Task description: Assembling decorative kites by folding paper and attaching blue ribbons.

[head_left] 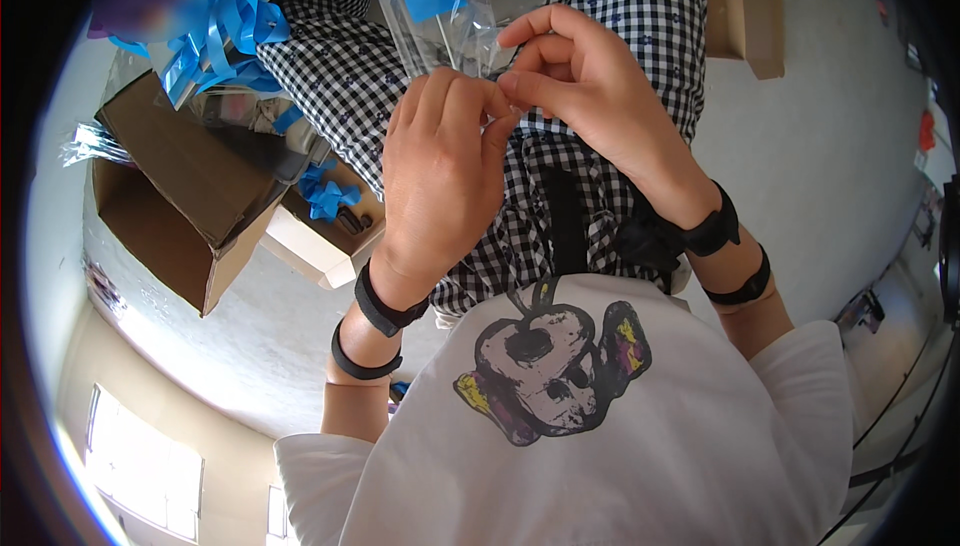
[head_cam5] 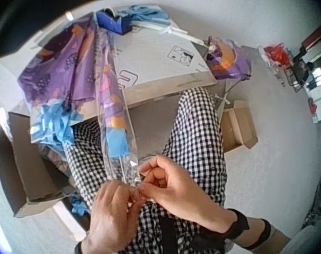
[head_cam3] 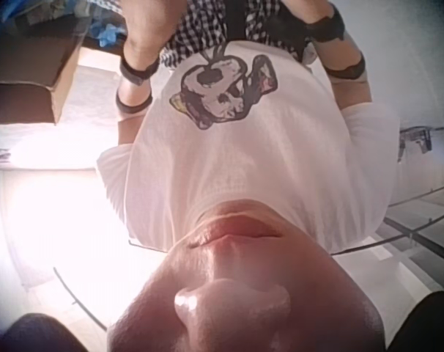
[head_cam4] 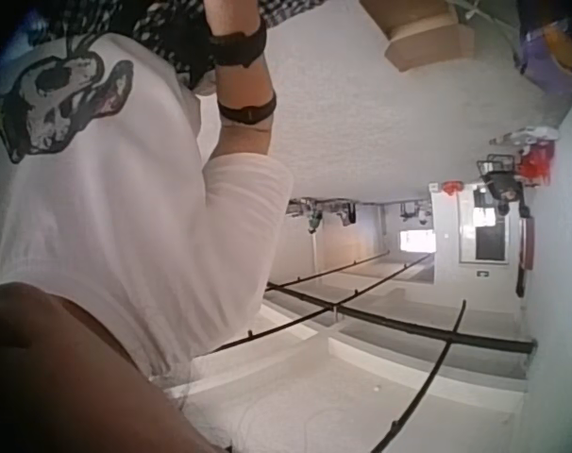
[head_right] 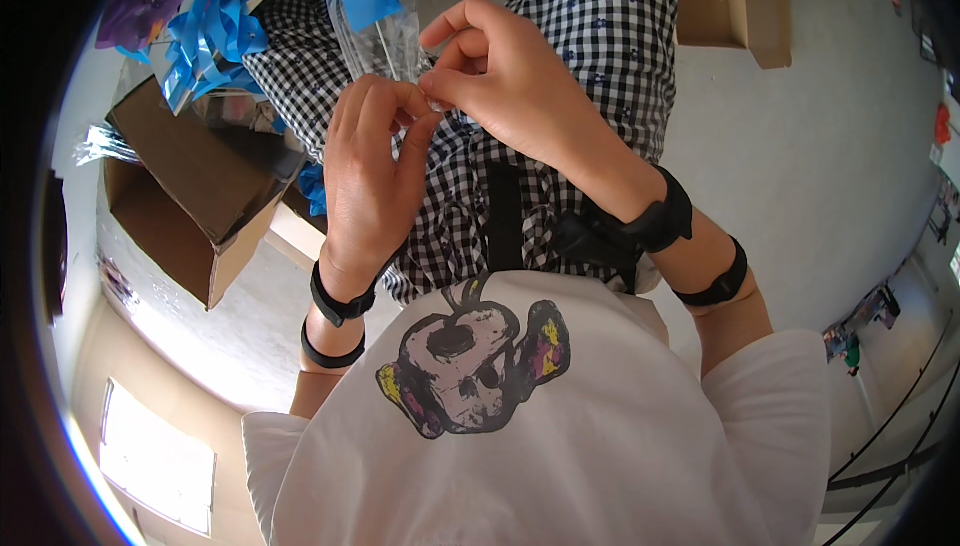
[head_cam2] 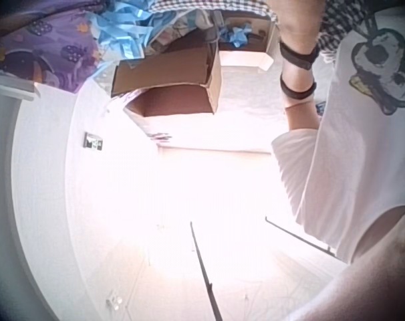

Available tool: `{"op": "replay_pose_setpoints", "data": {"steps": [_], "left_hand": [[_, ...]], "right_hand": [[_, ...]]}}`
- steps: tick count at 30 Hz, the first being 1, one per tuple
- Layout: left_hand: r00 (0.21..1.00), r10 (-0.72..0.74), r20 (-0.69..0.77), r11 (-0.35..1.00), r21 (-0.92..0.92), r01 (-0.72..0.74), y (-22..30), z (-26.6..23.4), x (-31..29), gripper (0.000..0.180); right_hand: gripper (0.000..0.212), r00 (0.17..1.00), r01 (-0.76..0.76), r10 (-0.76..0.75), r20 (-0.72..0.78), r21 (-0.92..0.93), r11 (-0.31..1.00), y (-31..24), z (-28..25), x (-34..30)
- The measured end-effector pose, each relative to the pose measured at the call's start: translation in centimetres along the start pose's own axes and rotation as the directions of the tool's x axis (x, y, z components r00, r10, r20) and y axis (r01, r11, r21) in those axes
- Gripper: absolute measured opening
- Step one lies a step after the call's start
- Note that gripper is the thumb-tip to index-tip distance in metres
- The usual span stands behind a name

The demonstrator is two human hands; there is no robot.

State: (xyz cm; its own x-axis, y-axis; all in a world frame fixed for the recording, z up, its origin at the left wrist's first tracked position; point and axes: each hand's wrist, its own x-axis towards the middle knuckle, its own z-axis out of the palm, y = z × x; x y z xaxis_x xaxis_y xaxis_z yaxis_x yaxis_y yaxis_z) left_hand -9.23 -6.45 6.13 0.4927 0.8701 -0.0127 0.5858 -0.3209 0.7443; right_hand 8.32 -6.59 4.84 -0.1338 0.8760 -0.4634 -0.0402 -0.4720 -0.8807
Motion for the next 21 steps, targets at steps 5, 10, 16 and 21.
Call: {"op": "replay_pose_setpoints", "data": {"steps": [5, 10, 16, 21], "left_hand": [[0.999, 0.031, -0.031, 0.999, 0.012, -0.03, 0.1, 0.0, -0.1, 0.019], [0.997, 0.077, -0.006, 0.995, -0.063, -0.077, -0.4, -0.5, 0.0, 0.021], [0.991, 0.13, -0.007, 0.967, -0.221, -0.129, -1.0, -1.0, 0.0, 0.022], [0.993, 0.114, 0.03, 0.936, -0.337, -0.097, -0.7, -1.9, -1.0, 0.023]], "right_hand": [[0.03, 0.997, 0.044, -0.043, -0.065, 0.011, 0.999, -0.3, 0.1, 0.0], [0.029, 0.995, 0.023, -0.015, -0.098, 0.076, 0.997, -0.6, 0.3, -0.1], [0.02, 0.99, 0.099, -0.079, -0.113, 0.175, 0.98, -0.6, 0.6, -0.4], [0.015, 0.975, 0.133, -0.087, -0.203, 0.23, 0.964, -0.2, -0.6, 0.3]]}}
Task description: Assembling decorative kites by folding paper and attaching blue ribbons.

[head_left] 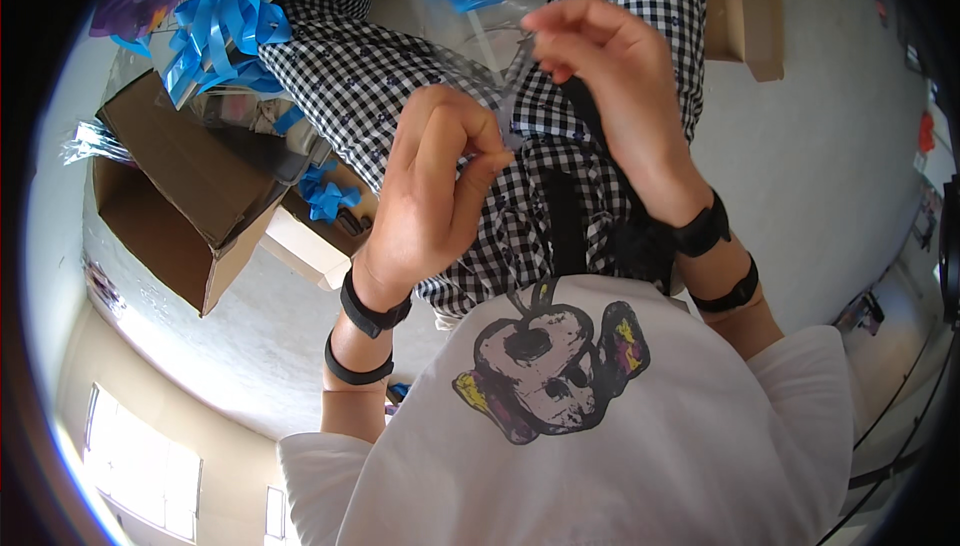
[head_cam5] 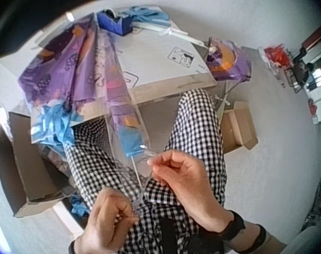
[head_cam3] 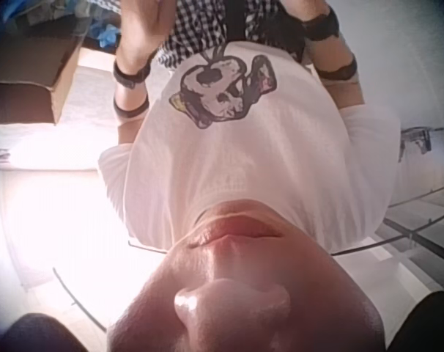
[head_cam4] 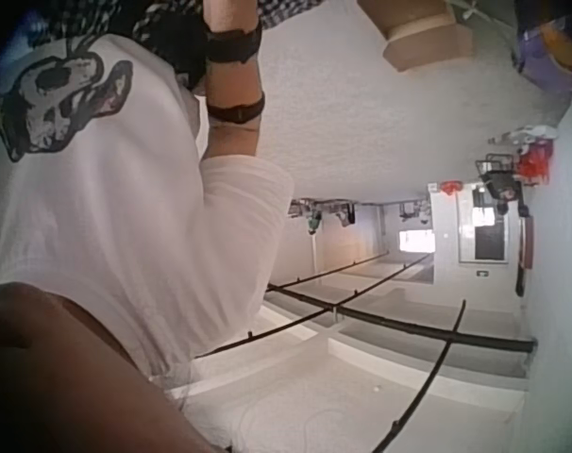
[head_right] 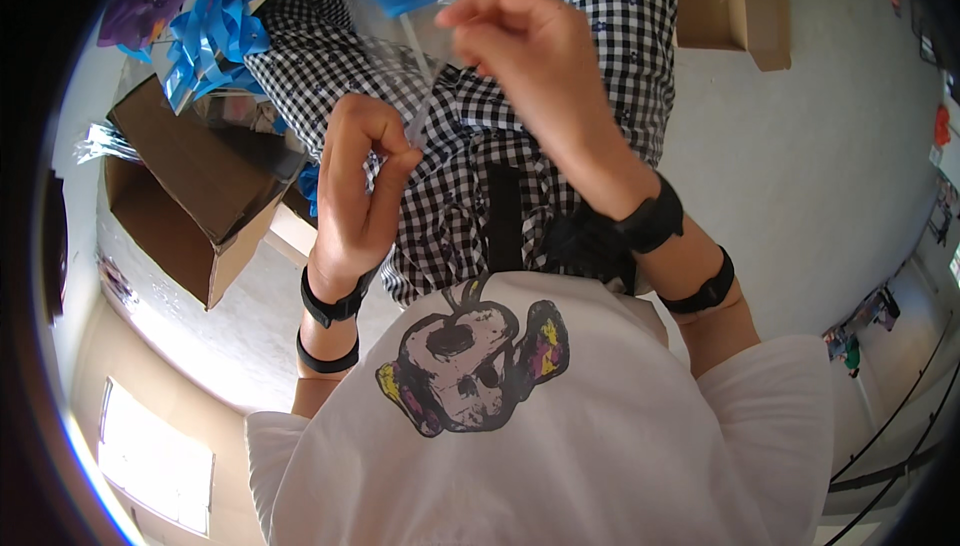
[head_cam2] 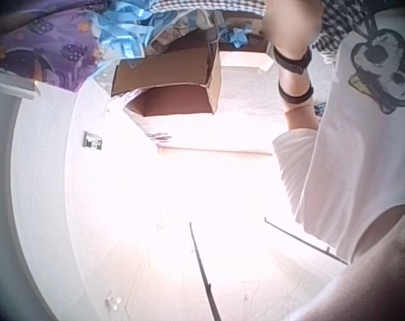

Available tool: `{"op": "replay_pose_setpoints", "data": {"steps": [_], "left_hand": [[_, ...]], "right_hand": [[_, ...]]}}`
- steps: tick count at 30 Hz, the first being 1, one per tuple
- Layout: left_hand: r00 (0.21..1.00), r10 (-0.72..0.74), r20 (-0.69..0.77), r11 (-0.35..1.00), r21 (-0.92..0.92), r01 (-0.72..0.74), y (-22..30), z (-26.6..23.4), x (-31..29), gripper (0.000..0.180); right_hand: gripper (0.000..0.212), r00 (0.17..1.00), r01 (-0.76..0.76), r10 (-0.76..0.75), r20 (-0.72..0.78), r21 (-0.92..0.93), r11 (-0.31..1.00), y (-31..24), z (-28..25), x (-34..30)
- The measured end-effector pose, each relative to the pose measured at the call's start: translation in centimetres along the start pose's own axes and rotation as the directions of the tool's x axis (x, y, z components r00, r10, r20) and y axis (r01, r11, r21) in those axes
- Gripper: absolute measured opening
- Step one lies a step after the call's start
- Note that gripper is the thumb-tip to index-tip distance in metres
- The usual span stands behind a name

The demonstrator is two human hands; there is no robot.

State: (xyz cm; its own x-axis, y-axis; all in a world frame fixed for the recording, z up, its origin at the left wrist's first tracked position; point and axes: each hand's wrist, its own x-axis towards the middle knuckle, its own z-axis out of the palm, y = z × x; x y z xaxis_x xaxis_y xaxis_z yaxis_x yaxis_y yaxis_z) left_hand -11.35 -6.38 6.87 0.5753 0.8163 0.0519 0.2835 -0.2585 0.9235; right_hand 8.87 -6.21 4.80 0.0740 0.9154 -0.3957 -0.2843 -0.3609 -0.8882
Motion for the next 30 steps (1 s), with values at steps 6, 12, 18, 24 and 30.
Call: {"op": "replay_pose_setpoints", "data": {"steps": [6, 12, 18, 24, 30], "left_hand": [[0.97, -0.208, -0.123, 0.916, -0.373, 0.149, -0.7, -1.4, -3.5, 0.009], [0.698, -0.606, -0.382, 0.549, -0.835, 0.02, -3.1, -8.3, -10.2, 0.022], [0.562, -0.726, -0.397, 0.609, 0.008, 0.793, -7.8, -11.2, -13.6, 0.013], [0.641, -0.629, -0.439, 0.345, 0.582, 0.737, -8.1, -7.9, -9.4, 0.011], [0.922, 0.03, -0.386, 0.67, 0.693, 0.268, -5.8, -4.3, -2.4, 0.015]], "right_hand": [[0.018, 0.991, 0.098, -0.097, 0.09, -0.006, 0.995, 0.2, -1.7, -0.1], [0.022, 0.991, 0.044, -0.041, 0.128, -0.018, 0.999, 0.2, -1.9, -0.2], [0.021, 0.979, -0.011, 0.009, 0.205, 0.008, 1.0, 0.0, -1.4, -0.3], [0.023, 0.959, -0.002, -0.003, 0.284, 0.02, 1.0, -0.9, -0.9, -0.1], [0.022, 0.95, 0.001, -0.036, 0.309, 0.114, 0.993, -1.7, -0.2, -0.2]]}}
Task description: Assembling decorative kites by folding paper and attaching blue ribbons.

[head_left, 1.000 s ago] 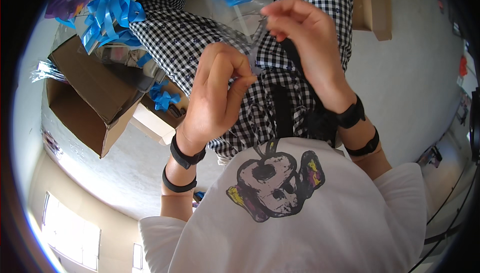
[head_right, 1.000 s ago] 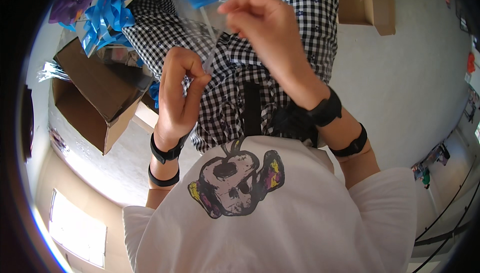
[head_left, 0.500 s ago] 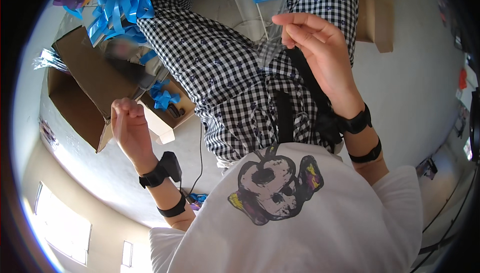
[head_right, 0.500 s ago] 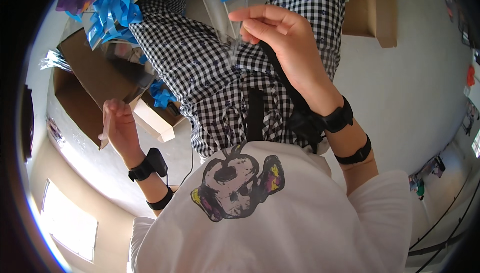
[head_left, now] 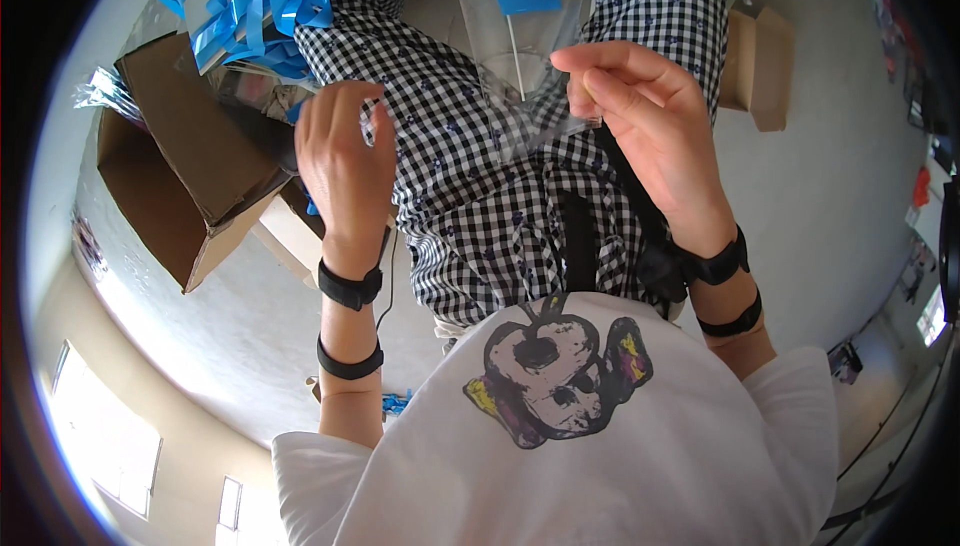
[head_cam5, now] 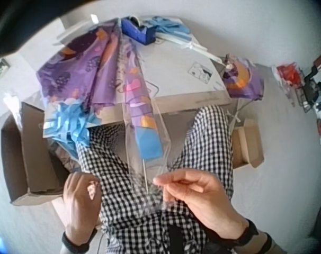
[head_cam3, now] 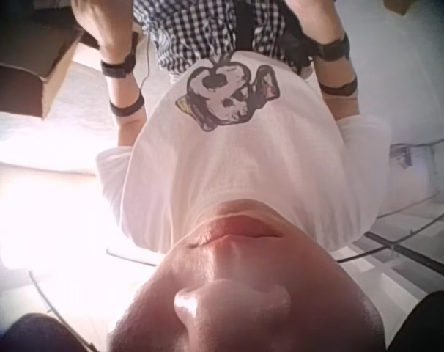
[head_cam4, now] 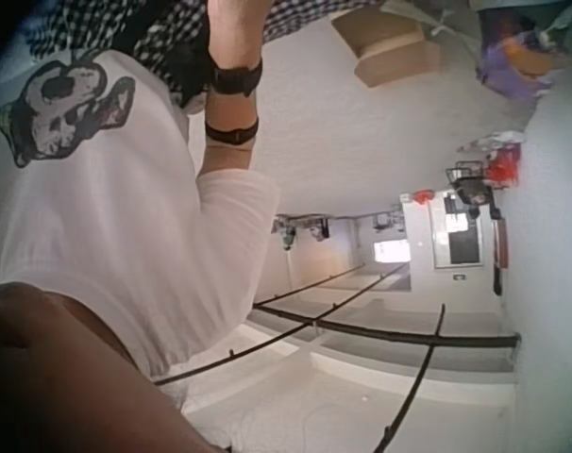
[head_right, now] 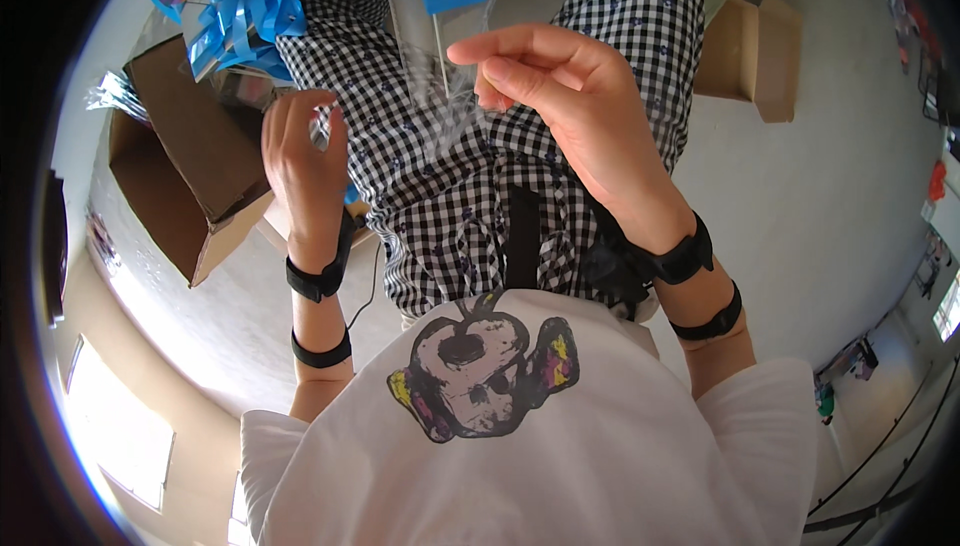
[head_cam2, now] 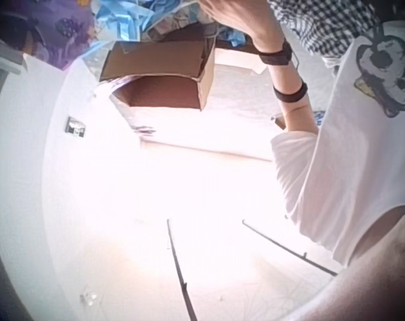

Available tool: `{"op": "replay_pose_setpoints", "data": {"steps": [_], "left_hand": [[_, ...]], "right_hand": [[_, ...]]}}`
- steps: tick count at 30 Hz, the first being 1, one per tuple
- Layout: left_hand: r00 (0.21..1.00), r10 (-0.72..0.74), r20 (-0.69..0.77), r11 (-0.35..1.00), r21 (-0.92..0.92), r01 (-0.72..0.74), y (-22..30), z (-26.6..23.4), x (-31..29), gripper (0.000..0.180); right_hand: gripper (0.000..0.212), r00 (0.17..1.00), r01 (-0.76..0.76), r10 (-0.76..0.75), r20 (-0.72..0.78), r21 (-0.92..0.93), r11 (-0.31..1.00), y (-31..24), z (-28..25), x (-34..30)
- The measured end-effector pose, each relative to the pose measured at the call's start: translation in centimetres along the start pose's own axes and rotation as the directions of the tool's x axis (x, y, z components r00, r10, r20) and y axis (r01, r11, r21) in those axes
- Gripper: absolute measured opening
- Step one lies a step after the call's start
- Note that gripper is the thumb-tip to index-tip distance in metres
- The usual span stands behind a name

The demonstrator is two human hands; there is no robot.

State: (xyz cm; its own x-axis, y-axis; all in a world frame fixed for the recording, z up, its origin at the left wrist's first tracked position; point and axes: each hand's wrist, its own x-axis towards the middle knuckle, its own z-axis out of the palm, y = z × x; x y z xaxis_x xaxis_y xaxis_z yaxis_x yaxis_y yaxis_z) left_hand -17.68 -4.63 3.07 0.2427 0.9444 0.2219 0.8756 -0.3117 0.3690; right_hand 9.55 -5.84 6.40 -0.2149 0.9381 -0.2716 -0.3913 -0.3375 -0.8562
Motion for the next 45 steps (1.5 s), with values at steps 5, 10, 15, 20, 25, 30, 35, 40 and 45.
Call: {"op": "replay_pose_setpoints", "data": {"steps": [5, 10, 15, 20, 25, 30, 35, 40, 45], "left_hand": [[0.992, 0.003, -0.126, 0.814, -0.576, -0.076, 5.0, 1.0, 1.4, 0.026], [0.965, 0.192, -0.176, 0.703, -0.661, -0.261, 5.3, 1.5, 2.8, 0.022], [0.986, 0.105, -0.132, 0.57, -0.804, -0.168, 5.2, 1.7, 2.6, 0.024], [0.986, 0.11, -0.128, 0.535, -0.828, -0.167, 4.8, 1.5, 3.1, 0.025], [0.98, 0.153, -0.127, 0.564, -0.803, -0.192, 4.8, 0.7, 3.0, 0.025], [0.989, 0.096, -0.111, 0.522, -0.84, -0.145, 4.6, 0.3, 2.8, 0.024], [0.993, 0.08, -0.089, 0.522, -0.845, -0.118, 4.6, 0.2, 2.9, 0.024], [0.988, 0.097, -0.12, 0.544, -0.825, -0.154, 4.3, -0.7, 3.1, 0.023], [0.991, 0.129, -0.042, 0.566, -0.817, -0.109, 3.5, -1.5, 3.0, 0.02]], "right_hand": [[0.022, 0.999, 0.026, -0.027, 0.025, 0.057, 0.998, -0.6, 0.0, 0.1], [0.024, 0.995, 0.073, -0.08, 0.053, 0.117, 0.99, -1.3, -0.3, -0.1], [0.026, 0.998, 0.064, -0.062, 0.024, -0.076, 0.995, -2.2, -1.4, -1.1], [0.038, 0.941, 0.288, -0.336, 0.045, -0.627, 0.724, -1.3, -1.9, -1.2], [0.036, 0.878, 0.444, -0.427, 0.214, -0.694, 0.566, -0.4, -2.4, -0.5], [0.038, 0.858, 0.491, -0.408, 0.311, -0.731, 0.475, 0.4, -2.4, -0.1], [0.031, 0.777, 0.576, -0.556, 0.296, -0.692, 0.436, 1.8, -1.1, 0.5], [0.017, 0.727, 0.644, -0.603, 0.329, -0.632, 0.431, 1.1, -1.4, 0.7], [0.013, 0.748, 0.631, -0.587, 0.309, -0.606, 0.484, 0.5, -1.5, 0.4]]}}
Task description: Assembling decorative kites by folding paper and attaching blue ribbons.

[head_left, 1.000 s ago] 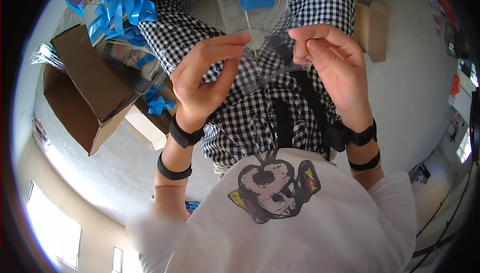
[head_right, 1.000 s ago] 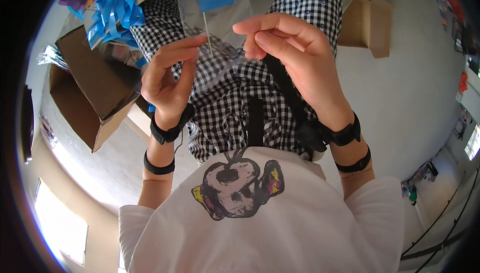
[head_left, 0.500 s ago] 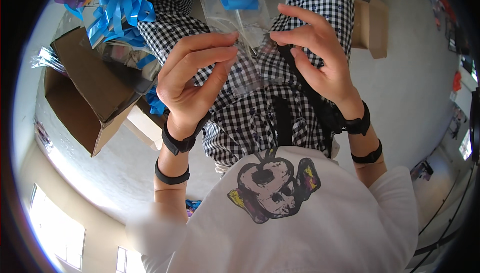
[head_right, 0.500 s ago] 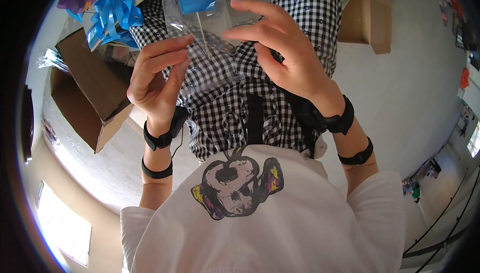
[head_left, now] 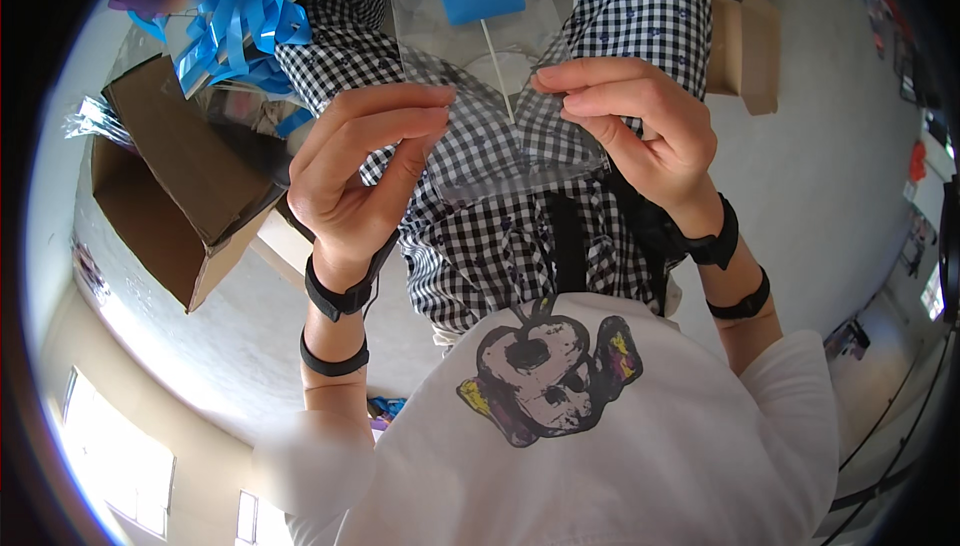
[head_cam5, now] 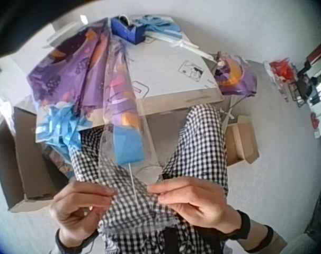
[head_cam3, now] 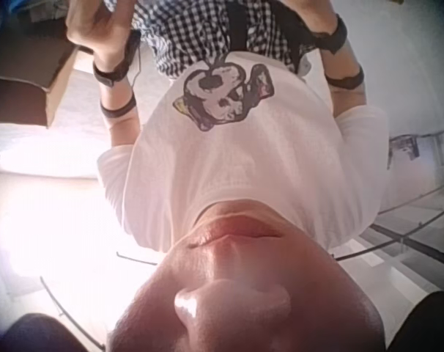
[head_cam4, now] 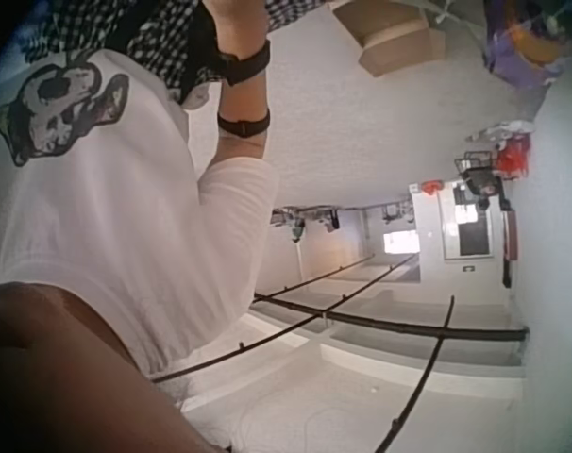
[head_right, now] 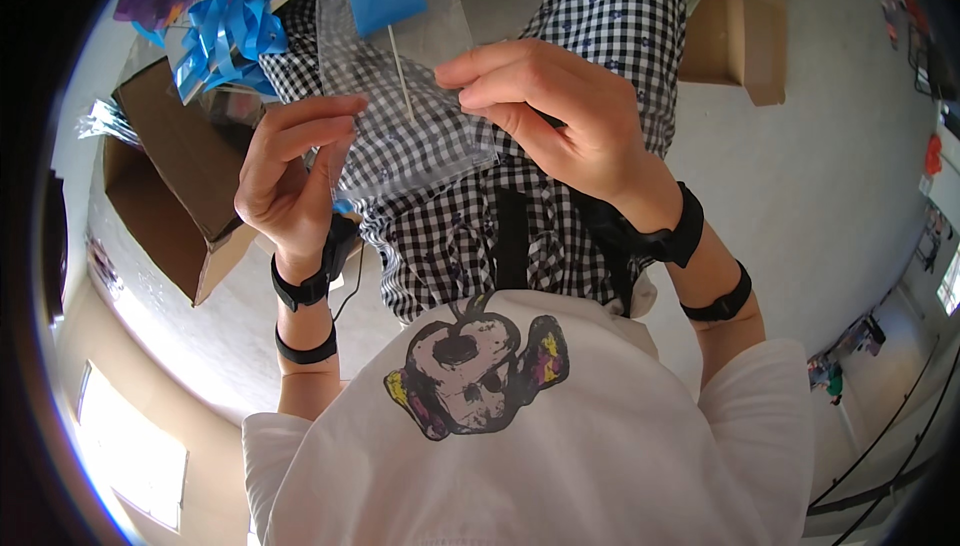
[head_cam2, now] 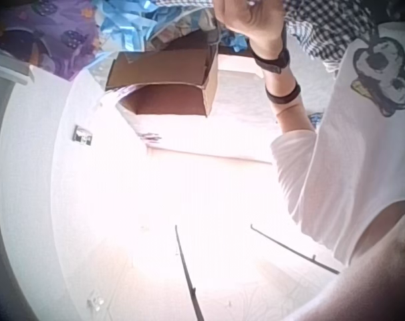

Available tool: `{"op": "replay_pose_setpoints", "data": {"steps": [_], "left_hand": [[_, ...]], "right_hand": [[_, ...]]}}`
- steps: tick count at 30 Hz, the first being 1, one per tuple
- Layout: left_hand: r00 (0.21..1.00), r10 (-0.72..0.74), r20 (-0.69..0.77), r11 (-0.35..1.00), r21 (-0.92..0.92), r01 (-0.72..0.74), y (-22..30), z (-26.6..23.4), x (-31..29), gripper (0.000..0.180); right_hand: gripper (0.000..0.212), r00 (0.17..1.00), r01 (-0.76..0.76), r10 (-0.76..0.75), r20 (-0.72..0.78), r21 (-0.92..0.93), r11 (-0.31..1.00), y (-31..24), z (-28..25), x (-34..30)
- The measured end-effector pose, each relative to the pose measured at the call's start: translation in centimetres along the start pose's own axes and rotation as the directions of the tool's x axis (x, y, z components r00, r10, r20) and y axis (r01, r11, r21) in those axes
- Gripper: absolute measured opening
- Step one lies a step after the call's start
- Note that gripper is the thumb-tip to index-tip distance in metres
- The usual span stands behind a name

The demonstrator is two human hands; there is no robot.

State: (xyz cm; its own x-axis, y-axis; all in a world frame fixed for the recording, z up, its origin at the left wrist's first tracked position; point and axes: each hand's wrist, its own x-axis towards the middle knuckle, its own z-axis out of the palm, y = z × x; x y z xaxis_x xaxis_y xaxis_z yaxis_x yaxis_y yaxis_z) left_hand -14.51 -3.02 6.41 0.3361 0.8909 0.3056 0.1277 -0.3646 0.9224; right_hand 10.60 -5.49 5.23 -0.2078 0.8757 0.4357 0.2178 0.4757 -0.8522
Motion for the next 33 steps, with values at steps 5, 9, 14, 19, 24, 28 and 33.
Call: {"op": "replay_pose_setpoints", "data": {"steps": [5, 9, 14, 19, 24, 28, 33], "left_hand": [[1.0, -0.018, 0.003, 0.999, 0.032, 0.018, 0.0, 0.0, -0.4, 0.019], [0.991, -0.095, -0.094, 0.993, -0.075, 0.088, 0.3, 1.0, -1.0, 0.015], [0.912, -0.343, -0.226, 0.923, -0.262, 0.282, 0.9, 3.0, -1.9, 0.013], [0.796, -0.525, -0.302, 0.823, -0.42, 0.383, 1.3, 3.6, -2.3, 0.014], [0.705, -0.65, -0.284, 0.701, -0.581, 0.413, 1.9, 3.8, -2.3, 0.012], [0.59, -0.776, -0.224, 0.537, -0.724, 0.432, 2.4, 4.1, -2.6, 0.01], [0.553, -0.826, -0.115, 0.416, -0.785, 0.459, 1.8, 3.9, -2.3, 0.008]], "right_hand": [[0.013, 0.992, -0.079, 0.073, 0.104, 0.054, 0.995, -0.4, -0.6, -0.1], [0.011, 0.97, -0.225, 0.237, -0.056, 0.162, 0.961, -0.9, 0.7, -0.3], [0.01, 0.891, -0.387, 0.445, -0.095, 0.355, 0.851, -1.6, 1.9, -0.3], [0.013, 0.82, -0.482, 0.566, -0.087, 0.428, 0.764, -2.0, 2.2, -0.2], [0.015, 0.795, -0.513, 0.598, -0.099, 0.414, 0.751, -2.1, 2.5, -0.2], [0.017, 0.716, -0.588, 0.695, -0.065, 0.48, 0.651, -2.3, 2.6, 0.0], [0.039, 0.502, -0.654, 0.865, 0.017, 0.662, 0.366, -2.4, 2.7, 0.2]]}}
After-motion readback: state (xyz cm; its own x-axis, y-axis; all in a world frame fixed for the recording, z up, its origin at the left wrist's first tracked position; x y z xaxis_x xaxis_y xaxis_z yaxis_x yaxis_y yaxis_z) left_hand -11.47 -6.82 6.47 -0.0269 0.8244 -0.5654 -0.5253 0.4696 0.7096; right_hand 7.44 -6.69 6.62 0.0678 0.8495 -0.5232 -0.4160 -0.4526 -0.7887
